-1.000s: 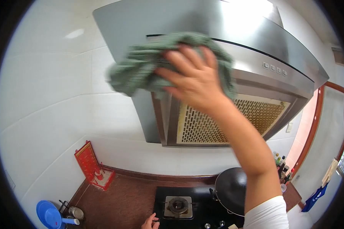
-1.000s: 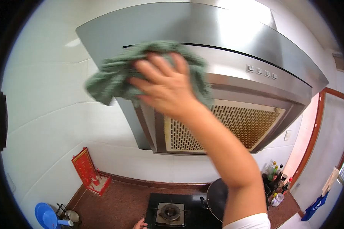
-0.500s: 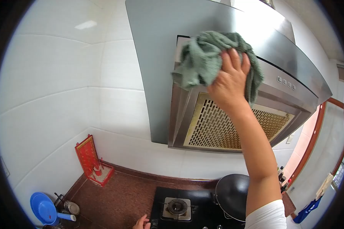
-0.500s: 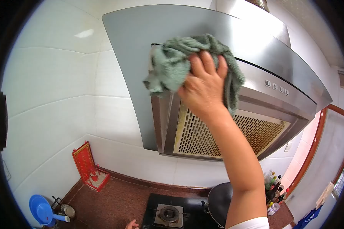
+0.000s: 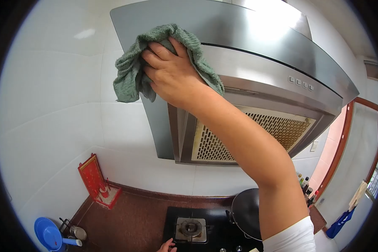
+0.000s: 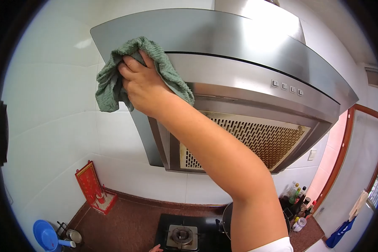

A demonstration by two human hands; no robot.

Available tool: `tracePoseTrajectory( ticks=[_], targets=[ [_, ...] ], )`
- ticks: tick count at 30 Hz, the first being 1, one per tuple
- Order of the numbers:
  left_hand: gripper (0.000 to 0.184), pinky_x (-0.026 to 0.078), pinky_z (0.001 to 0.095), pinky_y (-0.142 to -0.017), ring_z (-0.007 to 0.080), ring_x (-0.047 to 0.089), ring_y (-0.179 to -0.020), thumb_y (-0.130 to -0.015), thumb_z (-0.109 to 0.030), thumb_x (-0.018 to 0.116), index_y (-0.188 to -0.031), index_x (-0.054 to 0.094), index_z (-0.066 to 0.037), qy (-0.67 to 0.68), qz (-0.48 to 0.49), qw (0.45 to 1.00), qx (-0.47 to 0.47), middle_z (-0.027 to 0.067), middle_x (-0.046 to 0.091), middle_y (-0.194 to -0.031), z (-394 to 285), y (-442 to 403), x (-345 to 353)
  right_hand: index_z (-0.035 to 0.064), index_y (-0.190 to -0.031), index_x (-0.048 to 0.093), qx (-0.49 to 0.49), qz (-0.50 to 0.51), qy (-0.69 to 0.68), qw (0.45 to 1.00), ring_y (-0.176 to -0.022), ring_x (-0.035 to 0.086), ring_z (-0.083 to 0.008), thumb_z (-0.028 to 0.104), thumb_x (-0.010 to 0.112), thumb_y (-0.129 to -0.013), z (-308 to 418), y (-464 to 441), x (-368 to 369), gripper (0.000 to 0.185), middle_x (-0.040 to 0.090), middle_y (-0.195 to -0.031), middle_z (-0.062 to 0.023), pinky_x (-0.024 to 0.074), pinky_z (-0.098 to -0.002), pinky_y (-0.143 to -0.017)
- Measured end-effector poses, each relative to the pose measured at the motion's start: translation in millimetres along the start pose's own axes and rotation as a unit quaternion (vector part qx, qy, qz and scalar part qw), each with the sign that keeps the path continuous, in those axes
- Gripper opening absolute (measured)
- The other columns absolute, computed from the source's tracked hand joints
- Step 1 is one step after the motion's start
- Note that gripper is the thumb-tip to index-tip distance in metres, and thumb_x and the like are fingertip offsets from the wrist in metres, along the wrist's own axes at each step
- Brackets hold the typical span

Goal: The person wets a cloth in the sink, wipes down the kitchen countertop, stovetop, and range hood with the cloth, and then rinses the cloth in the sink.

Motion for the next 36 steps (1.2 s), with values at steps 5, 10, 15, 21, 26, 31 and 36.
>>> tracePoseTrajectory(
  ticks=[5, 10, 15, 21, 26, 31, 36],
  targets=[
    [0.049, 0.038, 0.0419, -0.102, 0.0333, 0.052, -0.119, -0.097, -0.027, 0.048, -0.14, 0.042, -0.005, 0.008, 0.007, 1.0, 0.016, 0.0192, 0.055, -0.129, 22, -2, 7, 0.0149, -0.106, 0.069, 0.024, -0.079, -0.135, 0.987, -0.134, 0.035, -0.0209, 0.034, 0.062, -0.083, -26, 23, -19, 0.031, 0.051, -0.134, -0.0011, 0.0132, -0.0505, -0.114],
    [0.052, 0.038, 0.0419, -0.102, 0.0338, 0.052, -0.118, -0.096, -0.031, 0.049, -0.14, 0.043, -0.004, 0.022, 0.008, 1.0, -0.005, 0.0194, 0.055, -0.128, 37, -3, 2, 0.012, -0.109, 0.068, 0.11, -0.034, -0.029, 0.993, -0.137, 0.034, -0.0233, 0.034, 0.065, -0.079, -64, 72, -44, 0.037, 0.049, -0.138, -0.0048, 0.0157, -0.0514, -0.115],
    [0.052, 0.039, 0.0414, -0.101, 0.0329, 0.053, -0.116, -0.096, -0.034, 0.048, -0.14, 0.043, -0.006, 0.014, 0.006, 1.0, 0.006, 0.0186, 0.055, -0.128, 40, -11, -2, 0.0101, -0.12, 0.062, 0.18, -0.106, 0.089, 0.974, -0.135, 0.036, -0.0289, 0.04, 0.064, -0.084, -102, 134, -64, 0.047, 0.046, -0.139, -0.0089, 0.0204, -0.0538, -0.114],
    [0.049, 0.04, 0.0429, -0.1, 0.0345, 0.053, -0.118, -0.097, -0.032, 0.049, -0.139, 0.044, -0.009, -0.035, 0.022, 0.999, 0.004, 0.0169, 0.056, -0.128, 17, -12, -6, 0.0098, -0.121, 0.061, 0.211, -0.088, 0.115, 0.967, -0.136, 0.033, -0.0282, 0.043, 0.063, -0.083, -109, 131, -57, 0.05, 0.048, -0.137, -0.0091, 0.0161, -0.0521, -0.115],
    [0.048, 0.04, 0.0429, -0.101, 0.0353, 0.052, -0.118, -0.097, -0.032, 0.05, -0.139, 0.045, -0.01, -0.014, 0.031, 0.998, 0.048, 0.0175, 0.056, -0.128, 17, -18, -8, 0.0095, -0.122, 0.061, 0.154, -0.051, 0.104, 0.981, -0.137, 0.03, -0.0277, 0.045, 0.062, -0.083, -67, 71, -39, 0.053, 0.049, -0.136, -0.0092, 0.0126, -0.0506, -0.116],
    [0.048, 0.04, 0.042, -0.1, 0.0352, 0.052, -0.118, -0.097, -0.031, 0.051, -0.14, 0.044, -0.01, -0.013, 0.027, 0.999, 0.039, 0.0182, 0.055, -0.129, 24, -14, -9, 0.0082, -0.117, 0.063, 0.049, -0.028, 0.029, 0.998, -0.137, 0.03, -0.0266, 0.044, 0.061, -0.083, 0, 3, -8, 0.05, 0.051, -0.133, -0.0089, 0.0119, -0.0494, -0.116],
    [0.045, 0.041, 0.0414, -0.1, 0.0345, 0.052, -0.119, -0.098, -0.028, 0.05, -0.139, 0.044, -0.009, 0.001, 0.009, 1.0, 0.019, 0.0176, 0.054, -0.131, 33, -5, -10, 0.0067, -0.085, 0.073, -0.05, 0.108, -0.011, 0.993, -0.123, 0.041, -0.0231, 0.037, 0.062, -0.085, 45, -13, 28, 0.032, 0.058, -0.118, -0.0046, 0.0222, -0.0475, -0.112]
  ],
)
Point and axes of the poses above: each hand's wrist, its own y-axis away from the middle knuckle, its own x-axis out of the palm, z = x × y, the point moved 3 cm from there along -y, towards the middle knuckle
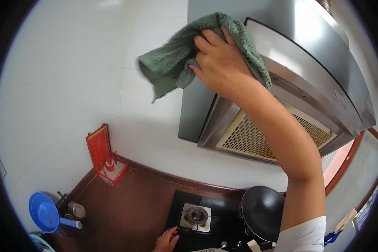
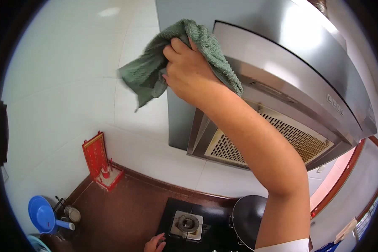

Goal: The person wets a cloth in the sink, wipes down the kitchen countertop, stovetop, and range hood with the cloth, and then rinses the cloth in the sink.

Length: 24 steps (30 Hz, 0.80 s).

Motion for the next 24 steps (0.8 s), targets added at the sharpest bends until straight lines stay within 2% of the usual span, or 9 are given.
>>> tracePoseTrajectory(
  ticks=[1, 4, 5, 7, 11, 13, 18, 22, 24],
  targets=[
    [0.045, 0.04, 0.0414, -0.101, 0.0342, 0.052, -0.119, -0.098, -0.027, 0.049, -0.139, 0.043, -0.009, 0.003, 0.012, 1.0, -0.011, 0.0174, 0.054, -0.131, 1, 4, 1, 0.0067, -0.082, 0.074, -0.008, 0.096, -0.001, 0.995, -0.114, 0.045, -0.0237, 0.035, 0.061, -0.086, 14, 5, 19, 0.031, 0.058, -0.113, -0.0041, 0.0278, -0.0455, -0.108],
    [0.045, 0.041, 0.0405, -0.1, 0.0339, 0.053, -0.118, -0.098, -0.027, 0.049, -0.139, 0.044, -0.008, -0.022, 0.0, 1.0, 0.02, 0.0175, 0.054, -0.131, -1, 7, -2, 0.0084, -0.086, 0.075, 0.043, 0.209, -0.047, 0.976, -0.107, 0.048, -0.0251, 0.031, 0.059, -0.087, 36, 27, 64, 0.028, 0.061, -0.106, -0.0057, 0.0337, -0.0412, -0.102],
    [0.045, 0.041, 0.0405, -0.1, 0.0339, 0.053, -0.118, -0.098, -0.027, 0.049, -0.139, 0.044, -0.008, -0.022, 0.0, 1.0, 0.02, 0.0175, 0.054, -0.131, -2, 8, -3, 0.0084, -0.086, 0.075, 0.043, 0.209, -0.047, 0.976, -0.107, 0.048, -0.0251, 0.031, 0.059, -0.087, 45, 32, 75, 0.028, 0.061, -0.106, -0.0057, 0.0337, -0.0412, -0.102],
    [0.044, 0.043, 0.0399, -0.098, 0.0332, 0.055, -0.114, -0.098, -0.025, 0.05, -0.138, 0.045, -0.008, -0.002, -0.018, 1.0, 0.018, 0.0179, 0.055, -0.13, -4, 7, -9, 0.0103, -0.09, 0.075, -0.018, 0.368, 0.081, 0.926, -0.105, 0.05, -0.0264, 0.027, 0.058, -0.085, 64, 42, 100, 0.025, 0.064, -0.1, -0.0086, 0.038, -0.0397, -0.093],
    [0.042, 0.043, 0.0393, -0.098, 0.0319, 0.056, -0.113, -0.099, -0.023, 0.05, -0.138, 0.046, -0.007, -0.003, -0.031, 0.999, 0.019, 0.0173, 0.055, -0.13, -2, 16, -22, 0.0127, -0.093, 0.076, -0.003, 0.358, 0.125, 0.925, -0.101, 0.054, -0.0272, 0.027, 0.059, -0.082, 93, 62, 130, 0.025, 0.067, -0.095, -0.0103, 0.0394, -0.0397, -0.086],
    [0.041, 0.044, 0.0389, -0.097, 0.0303, 0.057, -0.112, -0.099, -0.021, 0.049, -0.138, 0.046, -0.007, 0.026, -0.004, 0.996, -0.081, 0.0158, 0.055, -0.13, -28, 24, -35, 0.0133, -0.095, 0.075, -0.109, 0.435, 0.088, 0.889, -0.095, 0.059, -0.0265, 0.029, 0.059, -0.082, 117, 84, 182, 0.026, 0.069, -0.096, -0.0081, 0.0397, -0.0414, -0.081],
    [0.041, 0.039, 0.0398, -0.102, 0.0302, 0.053, -0.119, -0.099, -0.02, 0.048, -0.139, 0.046, -0.008, 0.059, -0.026, 0.989, -0.133, 0.0151, 0.052, -0.134, 27, 38, -18, 0.015, -0.087, 0.076, -0.18, 0.452, -0.036, 0.873, -0.083, 0.062, -0.024, 0.035, 0.055, -0.089, 154, 104, 168, 0.028, 0.07, -0.084, -0.0032, 0.04, -0.0399, -0.078],
    [0.042, 0.034, 0.0409, -0.107, 0.0305, 0.048, -0.124, -0.099, -0.02, 0.048, -0.139, 0.045, -0.008, 0.068, -0.046, 0.99, -0.112, 0.0157, 0.05, -0.137, 37, 48, -17, 0.0156, -0.077, 0.074, -0.14, 0.406, -0.059, 0.901, -0.08, 0.059, -0.023, 0.038, 0.054, -0.091, 147, 110, 155, 0.033, 0.069, -0.079, -0.0017, 0.0406, -0.0377, -0.076],
    [0.043, 0.034, 0.0401, -0.106, 0.0308, 0.049, -0.124, -0.098, -0.02, 0.048, -0.139, 0.045, -0.008, 0.02, -0.033, 0.992, -0.117, 0.016, 0.05, -0.137, -4, 51, -34, 0.0162, -0.071, 0.072, -0.094, 0.362, -0.075, 0.924, -0.081, 0.056, -0.0231, 0.036, 0.058, -0.088, 140, 104, 137, 0.03, 0.067, -0.074, -0.0022, 0.0414, -0.0362, -0.077]
  ],
)
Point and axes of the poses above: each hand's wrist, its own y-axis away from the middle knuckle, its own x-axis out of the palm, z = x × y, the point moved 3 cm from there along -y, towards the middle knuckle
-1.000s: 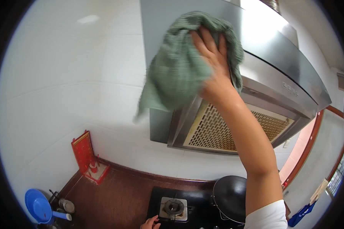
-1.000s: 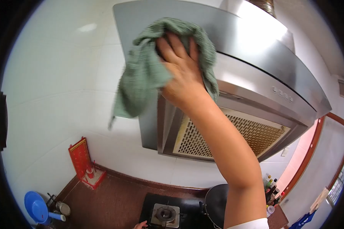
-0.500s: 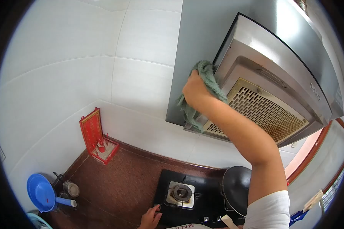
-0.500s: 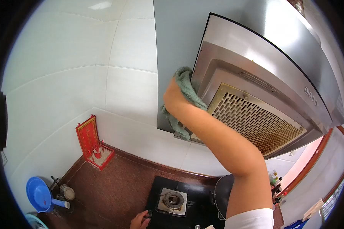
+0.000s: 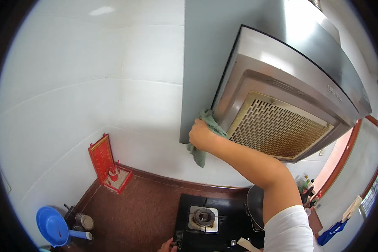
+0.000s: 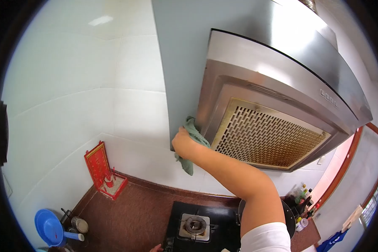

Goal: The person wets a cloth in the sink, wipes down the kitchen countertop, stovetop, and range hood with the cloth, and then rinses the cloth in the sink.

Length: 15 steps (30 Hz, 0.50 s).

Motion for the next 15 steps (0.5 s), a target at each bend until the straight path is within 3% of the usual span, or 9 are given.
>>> tracePoseTrajectory(
  ticks=[1, 3, 5, 8, 10, 12, 15],
  targets=[
    [0.043, 0.035, 0.0393, -0.106, 0.0311, 0.049, -0.123, -0.098, -0.02, 0.048, -0.139, 0.046, -0.008, -0.048, 0.004, 0.999, -0.004, 0.0162, 0.05, -0.136, -20, 2, -7, 0.0162, -0.071, 0.072, 0.009, 0.002, 0.001, 1.0, -0.081, 0.056, -0.0231, 0.036, 0.058, -0.088, -7, 8, -18, 0.03, 0.067, -0.074, -0.0022, 0.0414, -0.0362, -0.077],
    [0.043, 0.036, 0.0389, -0.104, 0.0312, 0.05, -0.121, -0.098, -0.021, 0.049, -0.139, 0.046, -0.008, -0.03, 0.002, 0.999, 0.017, 0.0161, 0.052, -0.134, 3, -11, 7, 0.0142, -0.068, 0.07, -0.049, -0.04, 0.047, 0.997, -0.09, 0.053, -0.0236, 0.032, 0.063, -0.081, -21, 26, -55, 0.024, 0.063, -0.074, -0.0033, 0.0422, -0.0381, -0.08],
    [0.044, 0.038, 0.0384, -0.103, 0.0314, 0.051, -0.119, -0.097, -0.022, 0.05, -0.139, 0.046, -0.008, -0.011, 0.004, 0.999, 0.043, 0.016, 0.054, -0.131, 16, -23, 19, 0.0109, -0.068, 0.067, 0.012, -0.234, -0.006, 0.972, -0.095, 0.051, -0.0241, 0.028, 0.066, -0.076, -44, 39, -76, 0.019, 0.058, -0.08, -0.005, 0.0415, -0.041, -0.086],
    [0.047, 0.04, 0.0384, -0.099, 0.0312, 0.054, -0.115, -0.097, -0.03, 0.051, -0.139, 0.047, -0.008, 0.007, 0.036, 0.996, 0.077, 0.0154, 0.057, -0.126, 9, -37, 27, 0.0078, -0.072, 0.063, -0.007, -0.428, -0.045, 0.903, -0.097, 0.05, -0.0252, 0.024, 0.067, -0.071, -87, 66, -128, 0.016, 0.055, -0.089, -0.006, 0.0359, -0.0454, -0.099],
    [0.052, 0.042, 0.0406, -0.097, 0.0306, 0.055, -0.113, -0.097, -0.039, 0.05, -0.138, 0.047, -0.008, -0.046, 0.041, 0.99, 0.13, 0.0155, 0.059, -0.124, -5, -41, 33, 0.0093, -0.075, 0.062, -0.001, -0.518, -0.013, 0.855, -0.112, 0.05, -0.0236, 0.019, 0.064, -0.066, -110, 81, -157, 0.014, 0.059, -0.102, -0.0053, 0.0301, -0.0478, -0.107],
    [0.055, 0.042, 0.0413, -0.098, 0.0306, 0.055, -0.114, -0.096, -0.044, 0.047, -0.139, 0.047, -0.008, -0.079, 0.073, 0.985, 0.134, 0.0164, 0.058, -0.126, -14, -47, 40, 0.0113, -0.078, 0.064, 0.011, -0.558, 0.017, 0.83, -0.116, 0.048, -0.0228, 0.015, 0.061, -0.069, -130, 91, -173, 0.01, 0.057, -0.109, -0.0031, 0.0254, -0.0499, -0.11],
    [0.054, 0.041, 0.042, -0.099, 0.0313, 0.055, -0.116, -0.097, -0.04, 0.049, -0.141, 0.044, -0.009, -0.078, 0.108, 0.986, 0.105, 0.0168, 0.057, -0.128, -17, -51, 57, 0.0115, -0.086, 0.068, 0.035, -0.595, 0.004, 0.803, -0.117, 0.048, -0.0217, 0.017, 0.062, -0.073, -158, 111, -191, 0.015, 0.057, -0.113, -0.002, 0.0269, -0.0478, -0.109]
  ],
)
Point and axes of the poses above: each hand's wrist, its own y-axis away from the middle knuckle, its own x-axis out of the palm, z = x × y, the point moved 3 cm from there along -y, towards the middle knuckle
